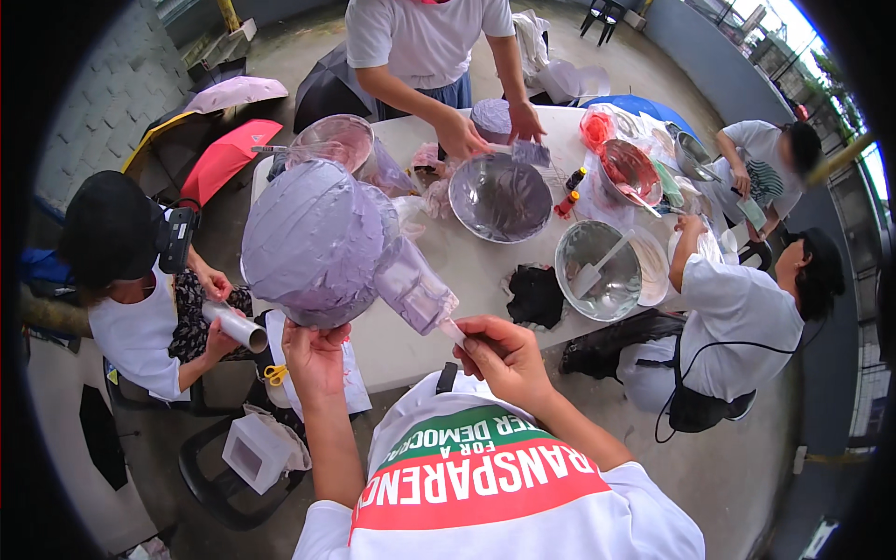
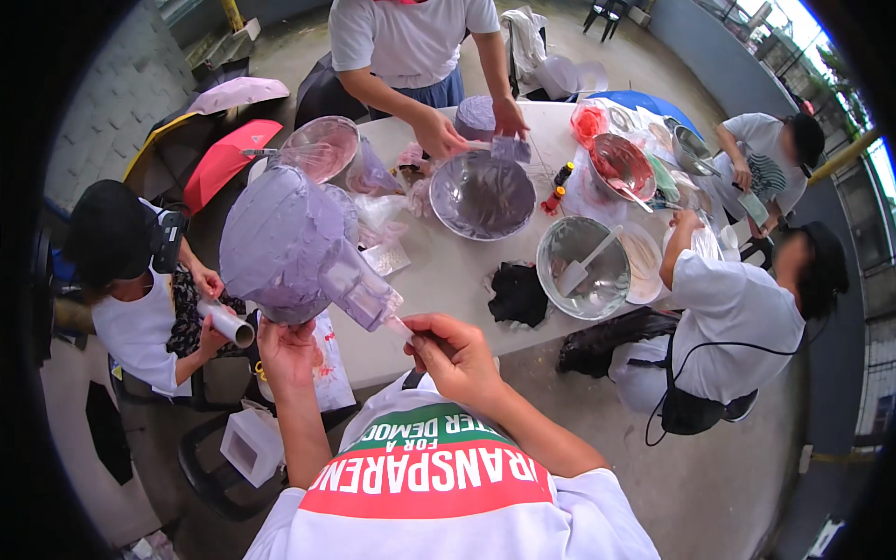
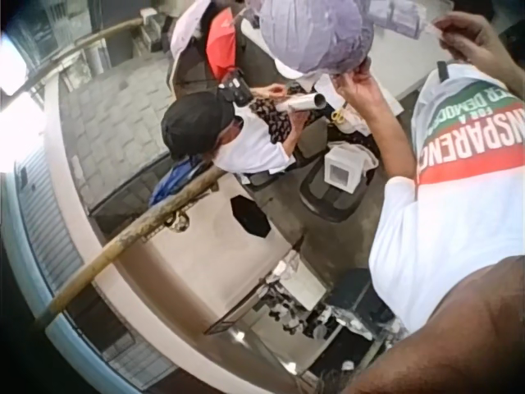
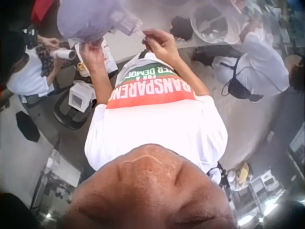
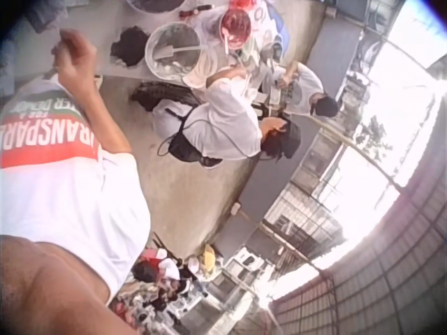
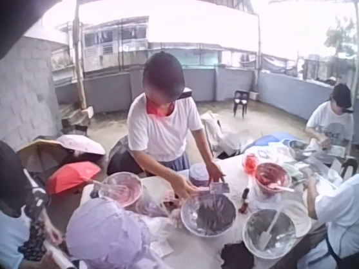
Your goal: The person applies purple icing to a small round cake using a spatula, smoothing the sides and the top while holding the cake stand by hand.
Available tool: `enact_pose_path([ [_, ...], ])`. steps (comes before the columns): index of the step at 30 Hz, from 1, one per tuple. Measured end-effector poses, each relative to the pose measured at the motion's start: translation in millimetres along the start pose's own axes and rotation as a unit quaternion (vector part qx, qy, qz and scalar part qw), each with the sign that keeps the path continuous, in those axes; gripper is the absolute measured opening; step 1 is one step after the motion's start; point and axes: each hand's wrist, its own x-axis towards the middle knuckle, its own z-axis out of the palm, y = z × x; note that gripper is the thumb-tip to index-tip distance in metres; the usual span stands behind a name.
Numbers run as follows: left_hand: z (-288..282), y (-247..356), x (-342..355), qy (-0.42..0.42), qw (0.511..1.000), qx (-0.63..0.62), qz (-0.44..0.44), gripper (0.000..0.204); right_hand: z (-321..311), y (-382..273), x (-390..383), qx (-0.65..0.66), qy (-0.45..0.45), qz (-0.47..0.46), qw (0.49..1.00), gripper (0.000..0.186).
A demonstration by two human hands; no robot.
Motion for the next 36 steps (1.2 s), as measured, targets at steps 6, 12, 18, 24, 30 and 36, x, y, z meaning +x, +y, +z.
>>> enact_pose_path([
  [6,-10.6,6.4,6.4,0.001,1.0,0.004,-0.018,0.032,10.1,6.1,0.6,0.005,0.02,0.0,1.0,0.02],
  [12,-14.6,6.5,7.3,0.009,1.0,0.008,-0.015,0.034,-14.4,15.6,2.5,-0.044,0.108,-0.014,0.993,0.023],
  [18,-13.8,8.2,0.7,0.025,1.0,0.008,-0.009,0.038,-83.4,-2.9,21.8,-0.277,0.229,-0.017,0.933,0.03],
  [24,-5.2,-4.4,-5.7,0.044,0.999,0.024,0.014,0.042,-155.8,-24.6,59.2,-0.574,0.192,-0.067,0.793,0.023],
  [30,12.1,-25.2,-15.6,0.084,0.995,0.025,0.039,0.036,-211.9,-16.9,125.1,-0.735,0.115,0.0,0.668,0.017],
  [36,22.4,-42.1,-31.3,0.141,0.988,0.052,0.038,0.036,-244.8,-17.6,188.2,-0.785,0.034,-0.109,0.609,0.014],
])
